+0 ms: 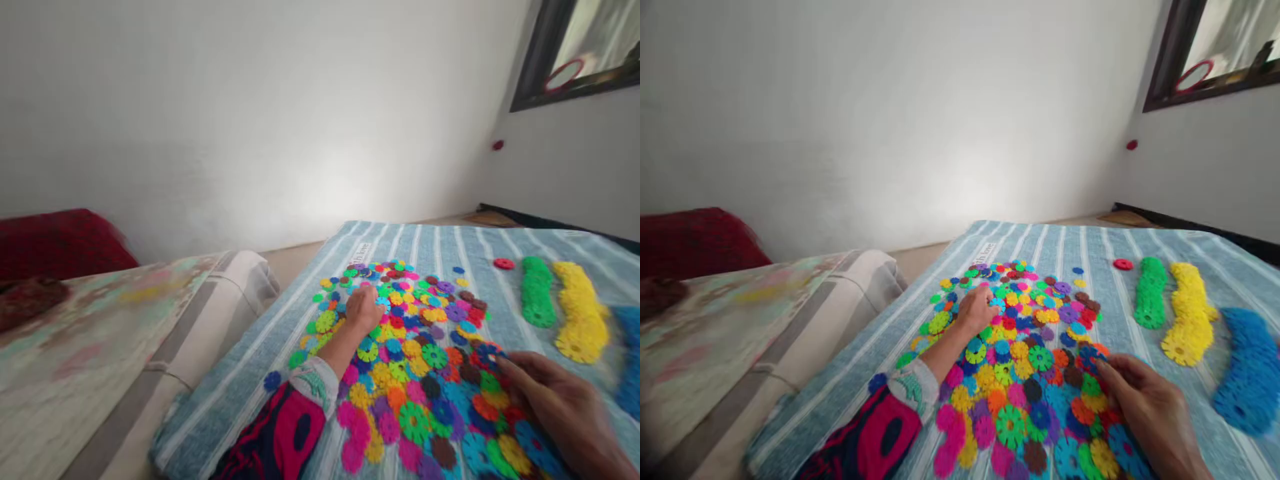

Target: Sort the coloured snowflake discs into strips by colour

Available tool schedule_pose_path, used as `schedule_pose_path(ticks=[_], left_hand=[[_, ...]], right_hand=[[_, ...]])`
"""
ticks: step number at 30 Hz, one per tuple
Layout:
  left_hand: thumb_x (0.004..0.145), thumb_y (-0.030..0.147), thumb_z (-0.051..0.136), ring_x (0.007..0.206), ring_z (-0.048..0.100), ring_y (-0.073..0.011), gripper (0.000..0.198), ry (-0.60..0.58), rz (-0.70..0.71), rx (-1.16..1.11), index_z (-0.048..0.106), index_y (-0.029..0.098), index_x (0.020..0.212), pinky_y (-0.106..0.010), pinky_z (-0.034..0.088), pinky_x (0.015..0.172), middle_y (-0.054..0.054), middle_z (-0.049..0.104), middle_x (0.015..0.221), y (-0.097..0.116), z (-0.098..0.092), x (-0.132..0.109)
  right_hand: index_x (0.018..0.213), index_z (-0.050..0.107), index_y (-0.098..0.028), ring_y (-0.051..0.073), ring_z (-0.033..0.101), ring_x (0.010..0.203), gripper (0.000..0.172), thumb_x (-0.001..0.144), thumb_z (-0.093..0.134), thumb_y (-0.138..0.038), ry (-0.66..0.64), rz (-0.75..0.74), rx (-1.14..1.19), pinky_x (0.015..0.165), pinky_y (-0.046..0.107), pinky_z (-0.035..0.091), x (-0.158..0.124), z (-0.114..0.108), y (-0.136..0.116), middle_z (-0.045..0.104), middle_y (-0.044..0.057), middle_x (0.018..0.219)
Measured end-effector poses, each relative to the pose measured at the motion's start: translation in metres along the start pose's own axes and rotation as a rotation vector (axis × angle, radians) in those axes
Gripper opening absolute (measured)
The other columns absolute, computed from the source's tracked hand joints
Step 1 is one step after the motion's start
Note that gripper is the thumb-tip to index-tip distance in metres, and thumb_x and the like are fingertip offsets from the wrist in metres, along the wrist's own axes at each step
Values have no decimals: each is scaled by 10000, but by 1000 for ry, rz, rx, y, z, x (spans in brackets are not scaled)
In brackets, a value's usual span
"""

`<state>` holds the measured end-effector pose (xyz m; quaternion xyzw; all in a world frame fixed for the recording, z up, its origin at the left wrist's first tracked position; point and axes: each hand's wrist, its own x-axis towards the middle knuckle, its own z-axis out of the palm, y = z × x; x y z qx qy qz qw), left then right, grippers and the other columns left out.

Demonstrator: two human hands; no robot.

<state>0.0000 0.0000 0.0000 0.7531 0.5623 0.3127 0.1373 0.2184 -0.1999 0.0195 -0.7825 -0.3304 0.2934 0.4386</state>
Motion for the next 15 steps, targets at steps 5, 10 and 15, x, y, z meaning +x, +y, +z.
schedule_pose_path(ticks=[5,10,15], left_hand=[[680,193,625,636,576,-140,35,61,-74,-51,624,172,652,-221,411,605,15,616,623,-16,-13,19],[721,211,590,695,618,-142,99,172,-174,-107,661,149,752,-208,446,628,-8,666,705,-41,-25,37],[704,182,620,692,643,-140,155,132,-176,-131,689,141,837,-207,474,637,-21,696,738,-45,-19,39]], right_hand=[[778,688,-183,177,598,572,542,491,586,-631,22,-43,11,522,249,475,0,2,-2,677,2,599],[790,678,-183,150,519,450,554,491,586,-641,21,-14,27,420,242,425,-2,3,0,590,-15,453],[804,675,-187,154,528,459,544,506,597,-635,23,-42,26,418,239,424,2,5,6,601,-8,468]])
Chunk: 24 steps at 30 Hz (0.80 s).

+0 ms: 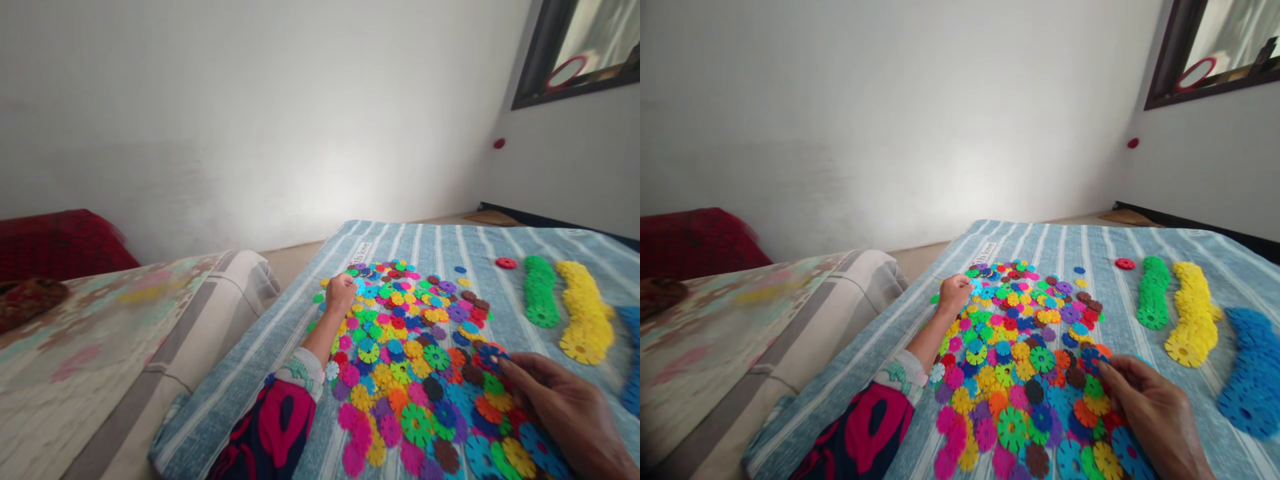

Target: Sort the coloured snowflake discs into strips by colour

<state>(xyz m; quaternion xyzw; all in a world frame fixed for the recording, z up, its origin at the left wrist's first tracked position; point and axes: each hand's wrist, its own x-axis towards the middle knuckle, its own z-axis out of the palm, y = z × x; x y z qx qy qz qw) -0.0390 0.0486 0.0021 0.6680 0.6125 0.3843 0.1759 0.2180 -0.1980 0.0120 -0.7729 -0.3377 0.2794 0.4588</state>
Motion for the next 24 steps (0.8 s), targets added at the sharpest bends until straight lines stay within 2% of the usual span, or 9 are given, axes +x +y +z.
schedule_pose_path(ticks=[9,16,24], left_hand=[[706,161,655,756,657,-159,209,-155,89,89,716,153,905,-240,504,705,-39,718,791,14,14,-6],[709,197,662,926,632,-184,334,-190,147,220,684,166,1041,-270,490,826,-68,699,1024,16,11,-10],[716,215,649,1030,584,-204,401,-207,191,318,658,233,1116,-271,447,895,-40,699,1036,22,5,-19]], right_hand=[[768,680,-187,153,534,457,535,472,600,-626,18,38,7,417,239,439,-2,1,-7,617,-1,483],[762,689,-187,169,569,502,541,455,600,-624,18,52,6,424,249,447,-2,0,-9,675,18,576],[792,685,-198,165,556,474,531,483,599,-622,21,40,-13,426,249,444,1,0,-3,634,-6,498]])
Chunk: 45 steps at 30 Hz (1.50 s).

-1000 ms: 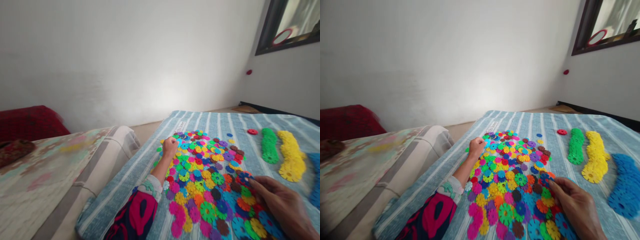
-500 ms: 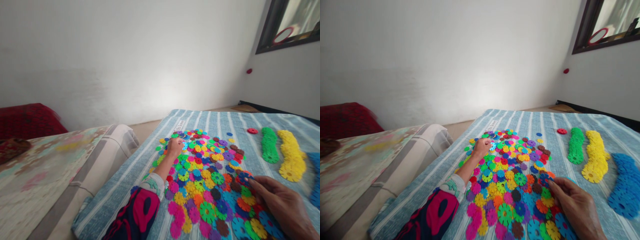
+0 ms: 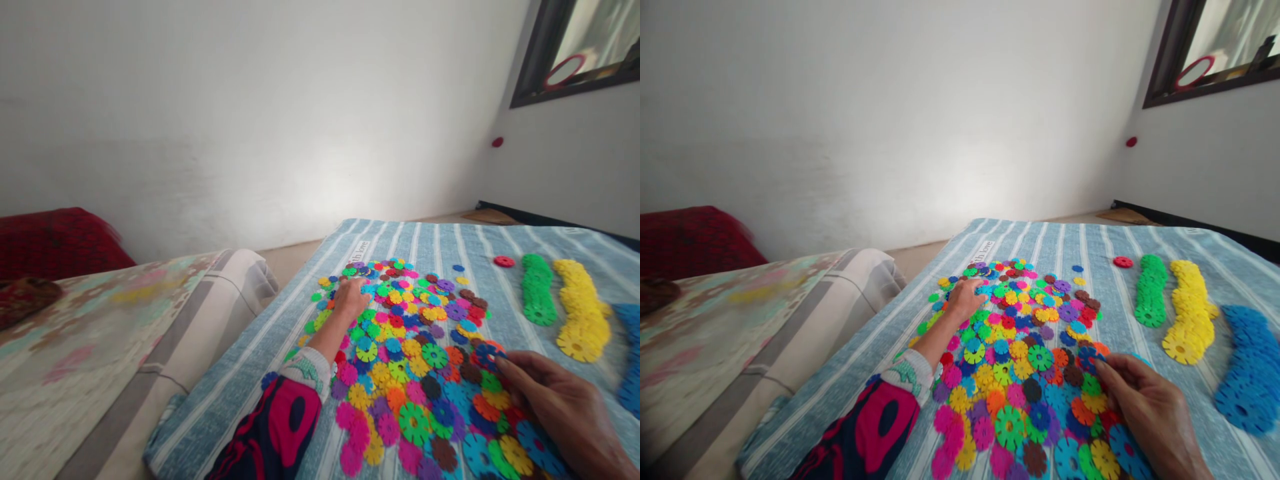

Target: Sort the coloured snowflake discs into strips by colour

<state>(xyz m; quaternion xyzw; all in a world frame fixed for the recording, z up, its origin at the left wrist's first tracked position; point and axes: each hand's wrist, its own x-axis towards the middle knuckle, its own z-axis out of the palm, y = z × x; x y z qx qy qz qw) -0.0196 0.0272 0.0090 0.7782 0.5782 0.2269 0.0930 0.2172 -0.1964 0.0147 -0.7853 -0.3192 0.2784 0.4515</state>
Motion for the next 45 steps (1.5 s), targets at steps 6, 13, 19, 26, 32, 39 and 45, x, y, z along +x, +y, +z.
schedule_pose_path(ticks=[6,13,19,26,32,39,45], left_hand=[[671,198,690,1018,574,-202,404,47,1,-38,674,241,1072,-272,446,896,-29,686,1001,3,1,-3],[688,245,674,742,652,-161,230,105,-104,-196,726,176,902,-216,485,664,-13,718,790,-13,1,7],[764,299,579,741,653,-160,247,213,-228,-203,713,139,895,-195,444,593,-22,719,787,-40,-7,19],[698,336,642,792,649,-212,178,117,-221,-45,717,180,738,-239,434,650,-50,709,734,-32,-5,17],[730,356,622,929,629,-247,200,80,-231,76,699,186,803,-268,442,738,-97,716,873,-24,-8,14],[714,342,635,927,633,-238,203,76,-221,132,672,211,865,-265,452,722,-82,706,949,-21,-6,11],[720,337,626,896,644,-235,171,58,-206,125,672,227,842,-266,450,712,-67,714,889,-18,-10,14]], right_hand=[[763,687,-195,168,567,477,509,467,620,-602,-6,3,38,420,253,458,-1,0,-2,672,6,558],[758,688,-191,157,545,450,483,509,630,-601,-5,-43,38,415,246,444,-1,0,1,635,-2,502],[751,687,-183,146,520,436,484,513,626,-601,-30,-60,45,400,232,419,-2,1,0,594,-10,458],[732,688,-182,141,500,409,461,522,633,-589,-32,-64,63,386,229,399,-1,2,0,567,-13,419],[740,693,-182,140,507,411,453,538,637,-584,-24,-72,55,383,224,409,0,2,4,579,-12,434],[748,706,-193,152,539,441,402,592,640,-557,-30,-146,49,414,234,433,2,1,9,598,-17,471],[735,686,-196,128,473,392,355,610,645,-526,-35,-158,92,370,226,355,1,3,6,536,-39,426]])
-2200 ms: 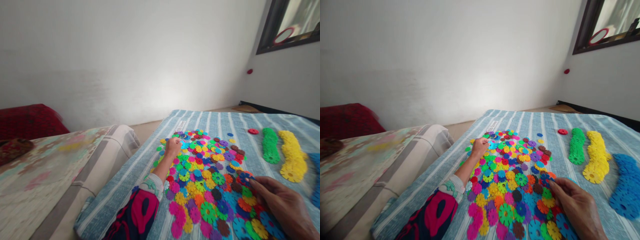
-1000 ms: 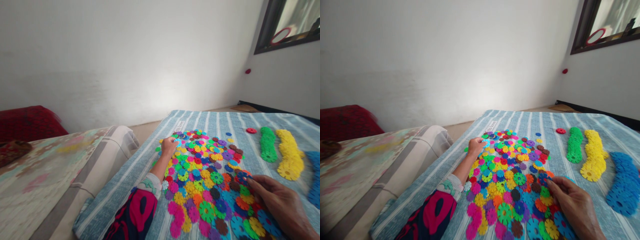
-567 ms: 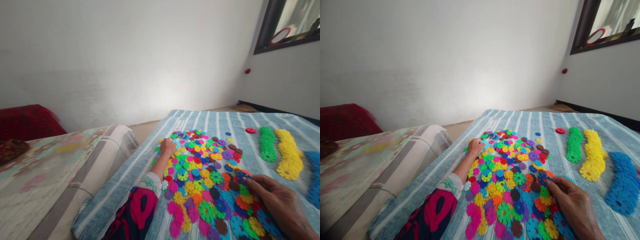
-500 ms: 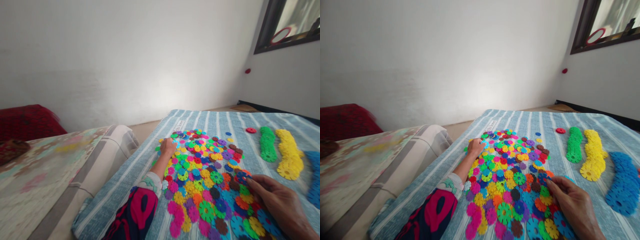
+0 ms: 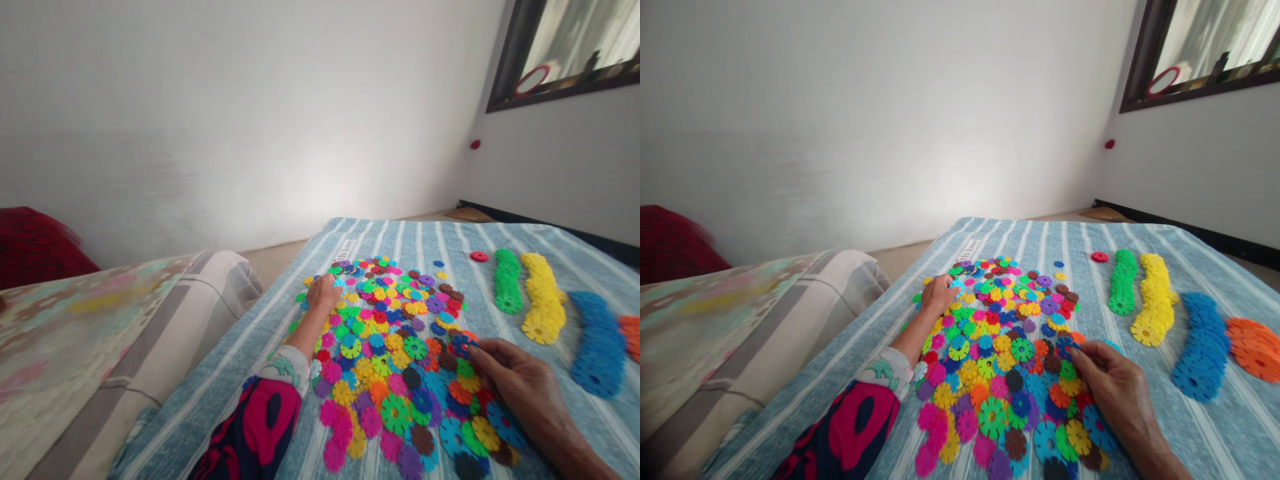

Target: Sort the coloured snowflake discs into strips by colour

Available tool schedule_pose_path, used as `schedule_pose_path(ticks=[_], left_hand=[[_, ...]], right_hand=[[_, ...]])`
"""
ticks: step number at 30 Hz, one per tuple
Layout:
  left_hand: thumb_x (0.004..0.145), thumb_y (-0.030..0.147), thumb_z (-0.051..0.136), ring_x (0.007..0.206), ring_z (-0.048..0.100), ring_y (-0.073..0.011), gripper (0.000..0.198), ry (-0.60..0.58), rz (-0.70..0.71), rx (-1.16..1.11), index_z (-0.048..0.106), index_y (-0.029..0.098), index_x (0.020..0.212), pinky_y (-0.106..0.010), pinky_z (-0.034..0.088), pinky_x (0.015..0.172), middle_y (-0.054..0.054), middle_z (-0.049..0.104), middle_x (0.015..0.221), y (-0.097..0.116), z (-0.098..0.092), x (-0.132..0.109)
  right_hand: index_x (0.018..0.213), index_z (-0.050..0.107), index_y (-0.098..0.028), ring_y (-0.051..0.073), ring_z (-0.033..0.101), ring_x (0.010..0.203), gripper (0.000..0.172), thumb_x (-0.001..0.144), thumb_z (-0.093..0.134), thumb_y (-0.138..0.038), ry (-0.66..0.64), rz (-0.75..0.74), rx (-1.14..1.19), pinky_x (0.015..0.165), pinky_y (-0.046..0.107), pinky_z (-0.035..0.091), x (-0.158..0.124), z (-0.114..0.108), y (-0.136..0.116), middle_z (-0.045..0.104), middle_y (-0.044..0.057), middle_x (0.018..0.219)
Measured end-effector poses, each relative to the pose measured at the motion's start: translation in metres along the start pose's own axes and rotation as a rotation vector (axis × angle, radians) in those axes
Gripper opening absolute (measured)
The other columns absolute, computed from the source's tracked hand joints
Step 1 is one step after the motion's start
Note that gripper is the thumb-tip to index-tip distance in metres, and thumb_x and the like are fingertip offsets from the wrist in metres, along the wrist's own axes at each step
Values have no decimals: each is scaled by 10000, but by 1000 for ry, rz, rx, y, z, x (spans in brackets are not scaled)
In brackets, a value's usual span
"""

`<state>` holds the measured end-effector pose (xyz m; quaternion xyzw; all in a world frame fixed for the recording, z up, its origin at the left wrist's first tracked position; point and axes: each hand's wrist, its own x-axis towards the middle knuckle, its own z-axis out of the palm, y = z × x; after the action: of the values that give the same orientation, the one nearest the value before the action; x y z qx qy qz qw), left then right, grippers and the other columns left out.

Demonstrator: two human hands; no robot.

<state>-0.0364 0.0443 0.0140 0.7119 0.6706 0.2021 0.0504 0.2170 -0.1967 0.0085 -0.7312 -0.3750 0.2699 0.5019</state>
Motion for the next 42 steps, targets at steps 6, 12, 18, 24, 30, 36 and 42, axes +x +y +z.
schedule_pose_path(ticks=[6,12,18,24,30,36,42], left_hand=[[682,351,659,844,647,-233,192,-8,-37,-34,677,216,817,-264,444,678,-61,716,848,0,0,7],[652,329,696,824,641,-188,281,9,-36,-67,664,224,911,-228,436,668,-31,712,911,1,-1,9],[623,276,700,795,641,-203,233,-2,17,-153,699,200,843,-233,431,648,-38,716,829,4,-3,6],[682,220,626,794,623,-171,133,54,88,-338,678,185,800,-220,457,704,1,690,789,14,-9,-2],[749,277,585,642,620,-133,151,-72,112,-617,625,171,848,-193,501,539,17,652,687,54,-15,-36],[633,218,705,655,616,-148,252,-658,66,-1198,570,158,837,-230,527,508,-5,614,721,98,-19,-102],[633,123,602,602,579,-113,227,-852,75,-1273,573,133,858,-256,521,573,2,601,706,113,-16,-140]], right_hand=[[700,658,-196,116,438,394,330,651,623,-520,-7,-60,45,374,224,323,-1,2,-5,509,-45,429],[708,647,-190,119,448,398,347,661,622,-533,-15,-78,71,381,224,333,1,2,-5,514,-41,437],[701,647,-192,108,427,388,314,658,637,-503,-18,-76,111,374,217,329,0,2,-7,500,-48,426],[723,646,-184,104,429,411,307,671,644,-487,-14,-66,118,395,216,331,1,3,-2,522,-48,455],[770,652,-178,104,430,410,337,658,658,-495,-11,-49,134,388,216,326,1,4,-1,522,-50,461],[753,654,-173,104,449,428,345,640,694,-497,-77,-83,224,401,213,357,-1,6,2,526,-40,479],[768,652,-173,87,447,412,300,676,690,-455,-195,-106,271,388,199,345,-1,14,8,532,-46,495]])
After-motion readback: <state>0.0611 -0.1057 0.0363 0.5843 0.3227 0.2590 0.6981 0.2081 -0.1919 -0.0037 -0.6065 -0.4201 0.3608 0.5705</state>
